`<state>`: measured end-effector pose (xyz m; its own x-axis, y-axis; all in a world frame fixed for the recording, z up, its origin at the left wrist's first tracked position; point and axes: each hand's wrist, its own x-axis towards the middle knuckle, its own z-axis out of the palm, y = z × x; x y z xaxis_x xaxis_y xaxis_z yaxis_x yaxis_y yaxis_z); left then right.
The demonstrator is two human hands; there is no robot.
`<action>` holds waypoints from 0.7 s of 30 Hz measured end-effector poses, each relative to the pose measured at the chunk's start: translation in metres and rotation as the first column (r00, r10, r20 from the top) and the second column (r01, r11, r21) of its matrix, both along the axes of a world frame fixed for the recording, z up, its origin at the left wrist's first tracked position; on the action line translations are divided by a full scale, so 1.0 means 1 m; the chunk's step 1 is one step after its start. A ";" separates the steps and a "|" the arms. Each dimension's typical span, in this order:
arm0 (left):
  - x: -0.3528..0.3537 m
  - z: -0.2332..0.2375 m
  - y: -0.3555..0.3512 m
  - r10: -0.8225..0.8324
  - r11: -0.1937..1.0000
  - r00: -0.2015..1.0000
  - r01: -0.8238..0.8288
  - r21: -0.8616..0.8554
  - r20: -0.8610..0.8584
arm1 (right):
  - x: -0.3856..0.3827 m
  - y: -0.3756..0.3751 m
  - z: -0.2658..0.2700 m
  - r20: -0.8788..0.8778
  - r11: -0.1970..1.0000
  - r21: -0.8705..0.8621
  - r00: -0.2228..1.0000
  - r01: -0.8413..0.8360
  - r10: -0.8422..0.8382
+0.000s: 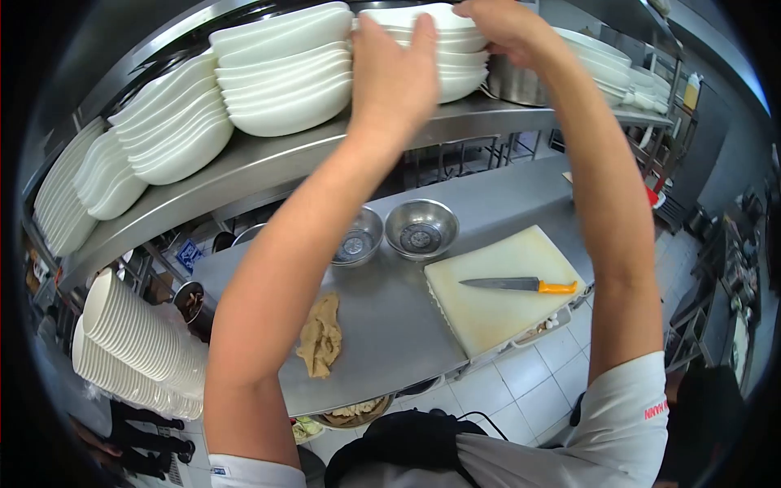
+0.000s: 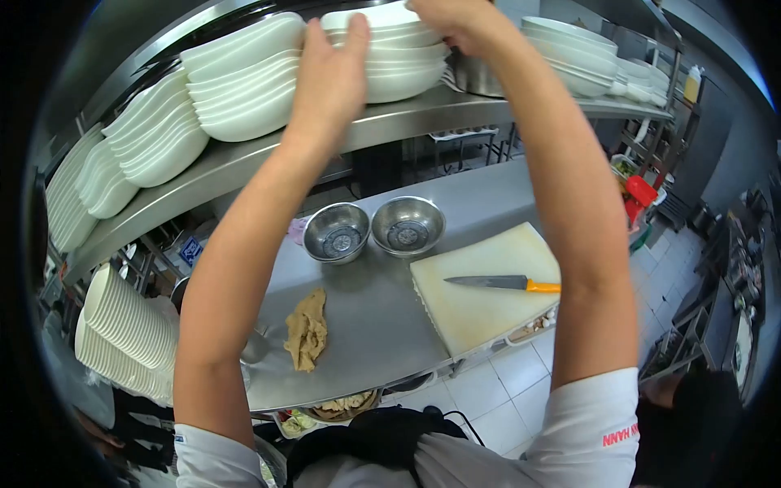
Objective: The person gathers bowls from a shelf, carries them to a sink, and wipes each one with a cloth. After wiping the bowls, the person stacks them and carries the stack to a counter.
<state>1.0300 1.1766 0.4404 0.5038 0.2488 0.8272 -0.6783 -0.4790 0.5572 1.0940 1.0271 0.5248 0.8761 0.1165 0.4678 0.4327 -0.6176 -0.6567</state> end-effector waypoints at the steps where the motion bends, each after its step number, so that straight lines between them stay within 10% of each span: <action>1: 0.000 0.005 -0.003 -0.184 0.972 0.978 0.167 -0.167 -0.095 | -0.004 0.000 -0.014 0.098 0.972 0.219 0.993 -0.086 0.066; 4: 0.043 0.000 0.010 -0.079 0.983 0.996 0.086 -0.161 0.051 | 0.008 0.009 -0.060 0.341 0.808 0.540 0.939 -0.235 0.045; 6: 0.035 0.002 0.013 -0.131 0.987 0.987 0.122 -0.109 -0.087 | 0.013 0.005 -0.078 0.457 0.759 0.461 0.857 -0.459 0.240; 12: 0.026 0.008 -0.011 0.029 0.999 0.999 -0.030 -0.025 -0.024 | 0.003 0.010 -0.054 0.331 0.927 0.373 0.927 0.044 -0.177; 21: 0.022 -0.005 -0.006 0.111 0.993 0.994 -0.110 0.046 -0.010 | -0.018 0.011 -0.069 0.401 0.861 0.449 0.915 -0.240 0.046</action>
<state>1.0520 1.1707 0.4355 0.4854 0.2659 0.8329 -0.6133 -0.5753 0.5411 1.0764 1.0383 0.4554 0.6222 -0.0962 0.7770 0.7571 -0.1788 -0.6284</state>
